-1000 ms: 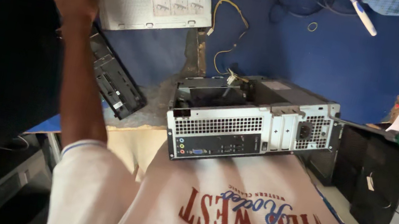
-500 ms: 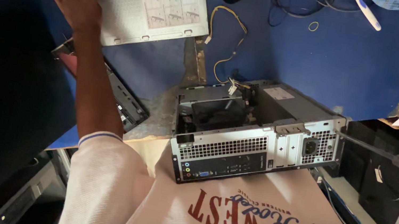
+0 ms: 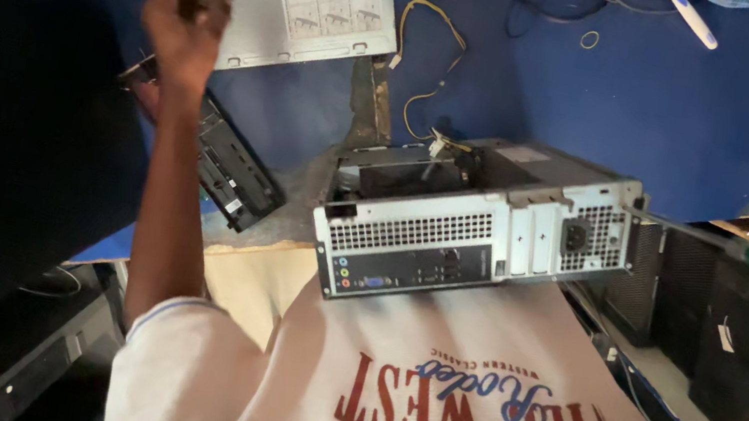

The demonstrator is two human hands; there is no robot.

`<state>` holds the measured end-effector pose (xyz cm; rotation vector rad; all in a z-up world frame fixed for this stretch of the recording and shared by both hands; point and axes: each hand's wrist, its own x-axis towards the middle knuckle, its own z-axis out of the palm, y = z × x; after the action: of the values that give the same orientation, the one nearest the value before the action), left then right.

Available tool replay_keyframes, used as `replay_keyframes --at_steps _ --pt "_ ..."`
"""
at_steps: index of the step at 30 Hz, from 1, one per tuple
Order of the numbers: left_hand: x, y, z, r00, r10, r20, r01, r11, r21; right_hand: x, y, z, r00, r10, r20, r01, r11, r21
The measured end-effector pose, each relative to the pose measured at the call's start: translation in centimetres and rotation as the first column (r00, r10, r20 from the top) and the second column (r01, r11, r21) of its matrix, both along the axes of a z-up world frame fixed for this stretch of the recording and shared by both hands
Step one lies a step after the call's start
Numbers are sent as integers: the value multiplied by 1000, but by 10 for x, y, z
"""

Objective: The person installs a CPU fan onto the motherboard inside a computer case, then places the power supply unit into the case and secures it with screws. The person also connects internal cables to the motherboard.

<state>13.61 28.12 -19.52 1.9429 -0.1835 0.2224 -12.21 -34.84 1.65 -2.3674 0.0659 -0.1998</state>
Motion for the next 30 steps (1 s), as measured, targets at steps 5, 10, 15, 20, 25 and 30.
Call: replay_keyframes --at_steps 5,10,15,20,25,30 --pt "-68 -91 131 997 -79 22 82 968 -236 -8 4 -2 997 35 66 -37 999 29" --pt "-165 -212 209 969 -243 46 235 847 -477 -7 17 12 991 34 127 -45 996 82" --pt "-175 -278 186 871 -446 -205 104 575 -812 1 35 26 981 51 185 -77 988 135" --pt "-177 -280 167 894 -376 -242 64 644 -762 6 33 21 977 3 212 -46 979 200" --pt "-177 -272 158 897 -362 -254 32 625 -780 5 18 1 958 34 283 -96 974 207" --pt "-191 -273 154 874 -415 -251 35 569 -822 1 26 -20 876 -58 479 -136 923 360"
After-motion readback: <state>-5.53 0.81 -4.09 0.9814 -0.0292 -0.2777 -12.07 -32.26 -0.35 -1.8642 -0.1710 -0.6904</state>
